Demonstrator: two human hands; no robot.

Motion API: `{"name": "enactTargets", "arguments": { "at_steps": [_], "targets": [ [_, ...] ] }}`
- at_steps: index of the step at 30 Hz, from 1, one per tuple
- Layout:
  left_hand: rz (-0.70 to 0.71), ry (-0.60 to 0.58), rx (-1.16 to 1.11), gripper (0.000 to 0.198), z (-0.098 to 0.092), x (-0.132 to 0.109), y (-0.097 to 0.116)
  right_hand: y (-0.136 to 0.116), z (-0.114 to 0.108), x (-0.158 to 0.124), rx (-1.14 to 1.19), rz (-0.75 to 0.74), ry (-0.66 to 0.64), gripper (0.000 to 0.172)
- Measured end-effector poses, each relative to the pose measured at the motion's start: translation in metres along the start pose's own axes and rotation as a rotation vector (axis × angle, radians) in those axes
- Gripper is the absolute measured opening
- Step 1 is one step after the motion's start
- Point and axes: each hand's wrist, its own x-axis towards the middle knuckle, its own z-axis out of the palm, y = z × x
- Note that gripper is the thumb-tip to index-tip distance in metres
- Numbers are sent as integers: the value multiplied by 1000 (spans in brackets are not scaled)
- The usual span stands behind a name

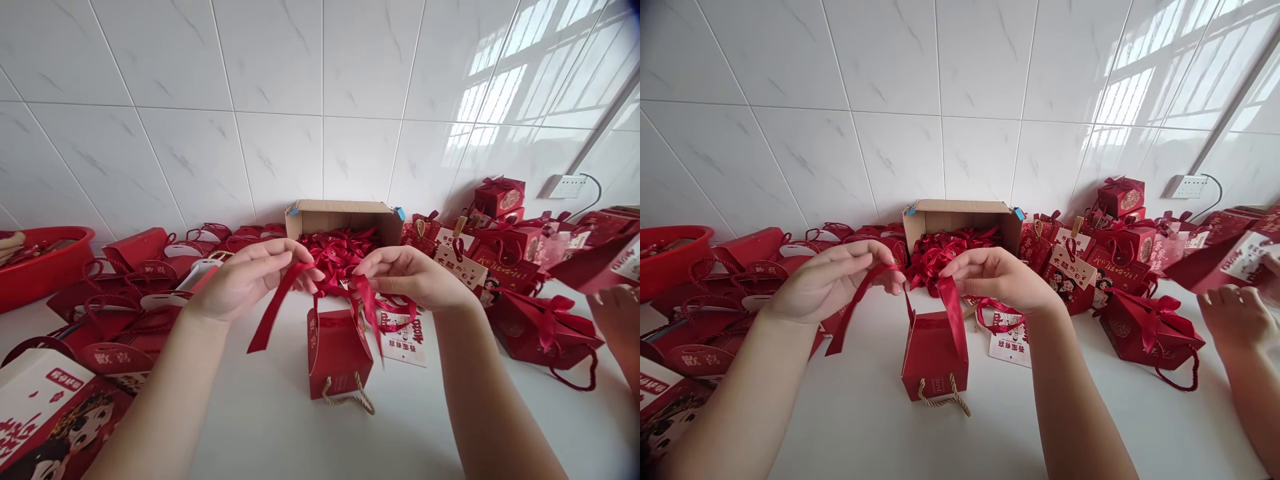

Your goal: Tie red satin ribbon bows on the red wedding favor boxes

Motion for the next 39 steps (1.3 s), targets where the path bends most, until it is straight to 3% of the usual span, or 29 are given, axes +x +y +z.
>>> {"name": "enactTargets", "arguments": {
  "at_steps": [3, 6, 11, 14, 17, 21, 34, 39],
  "targets": [
    [14, -28, -28, 16, 3, 2, -5, 0, 5, 2, -21, -31, 124, 10],
    [30, 33, 55, 18, 8, 5, -9, -1, 12, 6, -60, -110, 254, 17],
    [10, 275, 135, 18, 17, 10, -9, -5, 19, 10, -72, -222, 401, 16],
    [85, 436, 139, 20, 21, 14, -1, -7, 19, 10, -54, -259, 465, 16],
    [166, 498, 152, 30, 25, 19, 7, -9, 21, 8, -64, -278, 516, 17],
    [193, 511, 147, 20, 30, 26, 11, -11, 26, 8, -106, -267, 578, 19],
    [137, 290, -264, 8, 38, 18, 13, -14, 30, 6, -60, -335, 666, 13],
    [154, 283, -279, 21, 43, 16, 17, -15, 32, 5, -44, -372, 688, 10]
  ]
}}
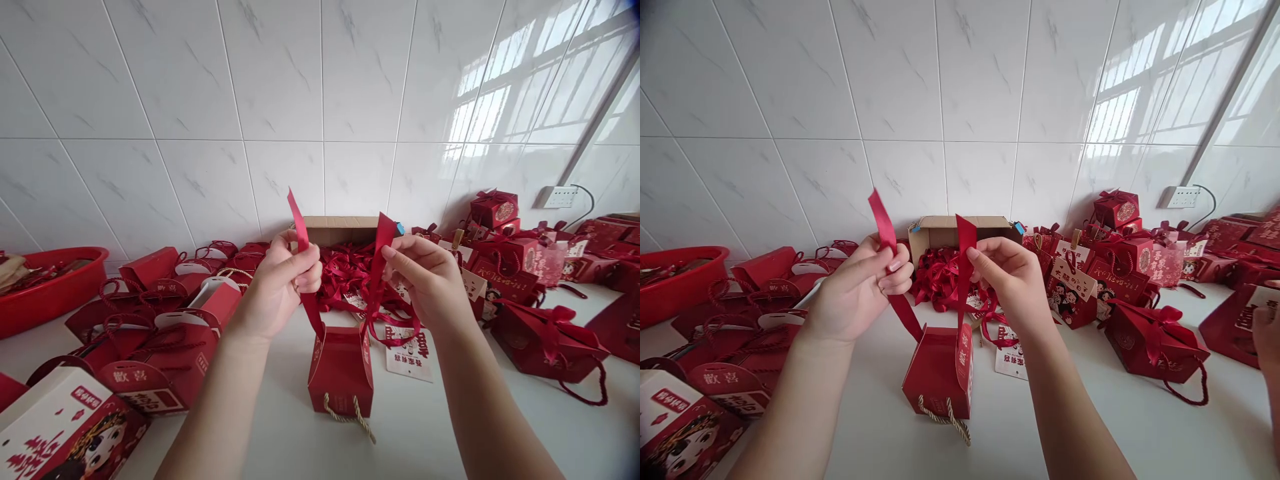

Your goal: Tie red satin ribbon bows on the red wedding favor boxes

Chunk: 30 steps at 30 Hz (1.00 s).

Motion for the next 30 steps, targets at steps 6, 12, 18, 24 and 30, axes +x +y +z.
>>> {"name": "enactTargets", "arguments": {
  "at_steps": [6, 12, 18, 24, 30],
  "targets": [
    [-3, -61, 78, 18, 1, -5, -2, 0, 1, 0, 4, -13, 10, 9],
    [161, -30, 192, 19, 3, -4, -8, -1, 2, 0, 7, -17, 18, 9],
    [338, 141, 447, 10, 0, -5, -12, -3, 1, 0, 16, -15, 33, 9],
    [284, 65, 546, 13, 1, -6, -11, -10, 0, -4, -29, -31, 99, 9],
    [267, 69, 555, 11, 0, -6, -12, -17, -1, -8, -82, -66, 156, 11]
  ]
}}
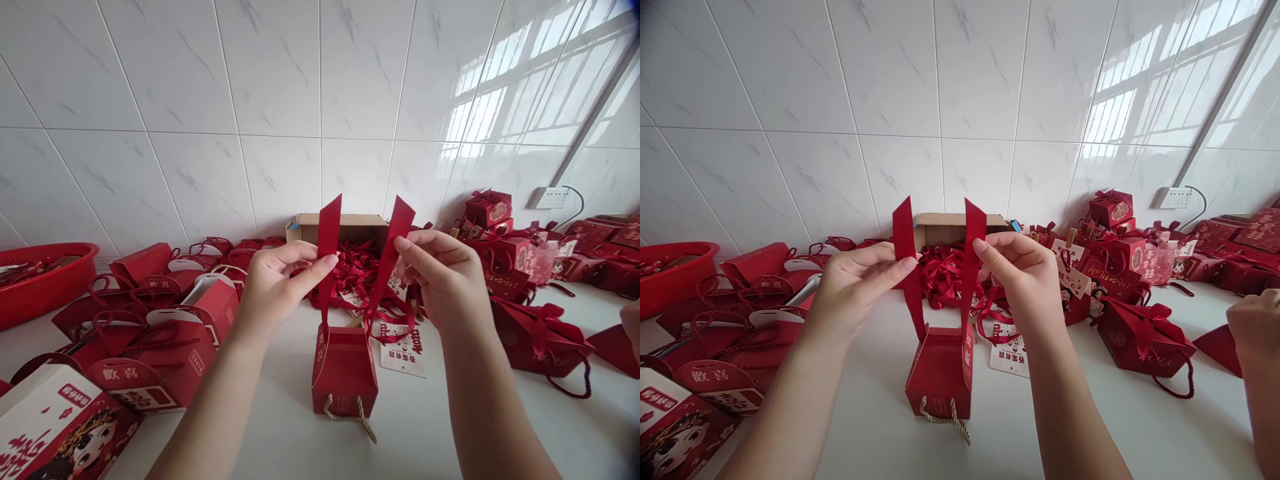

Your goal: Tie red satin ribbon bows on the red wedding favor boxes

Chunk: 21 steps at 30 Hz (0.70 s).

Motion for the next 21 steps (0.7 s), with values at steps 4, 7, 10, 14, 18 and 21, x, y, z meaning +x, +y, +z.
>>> {"name": "enactTargets", "arguments": {
  "at_steps": [4, 7, 10, 14, 18, 21],
  "targets": [
    [15, 55, 13, 10, 0, -1, 0, -1, 0, 0, -7, -15, 11, 10],
    [19, 76, 20, 10, 1, 0, 0, -1, 1, 1, -10, -30, 11, 10],
    [24, 81, 21, 10, 1, 0, 1, -1, 2, 1, -7, -35, 5, 9],
    [16, 66, 23, 10, 1, -1, 3, -2, 2, 0, -7, -36, -6, 8],
    [10, 43, 17, 10, 1, -1, 2, -1, 2, 0, -55, -61, -9, 9],
    [13, 31, 9, 8, 0, -1, 1, -1, 2, -1, -58, -62, -16, 9]
  ]
}}
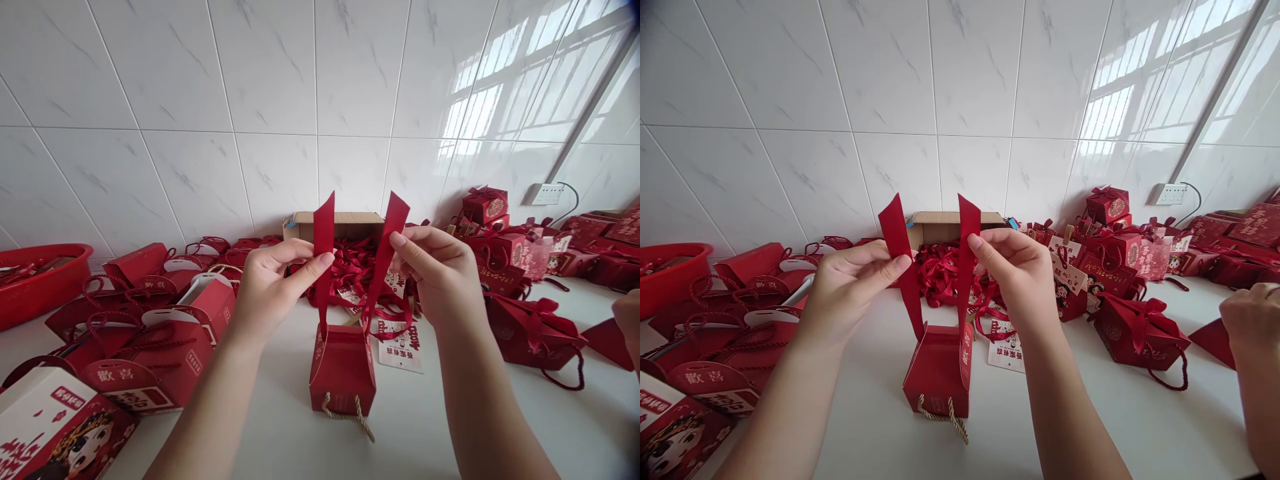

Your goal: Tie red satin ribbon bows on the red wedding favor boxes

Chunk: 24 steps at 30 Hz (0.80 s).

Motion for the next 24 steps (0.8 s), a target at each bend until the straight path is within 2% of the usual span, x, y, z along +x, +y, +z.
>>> {"name": "enactTargets", "arguments": {
  "at_steps": [13, 16, 21, 24],
  "targets": [
    [-22, -12, -10, 11, 1, 0, -1, 1, -1, 1, 31, 21, -27, 12],
    [-36, -47, -4, 12, 1, 0, 1, 1, -1, 0, 67, 73, -142, 12],
    [-91, -301, 96, 20, 2, 0, 5, -1, 5, -4, 43, 276, -423, 17],
    [-107, -349, 178, 17, 3, 0, 3, -1, 10, -5, -9, 246, -514, 16]
  ]
}}
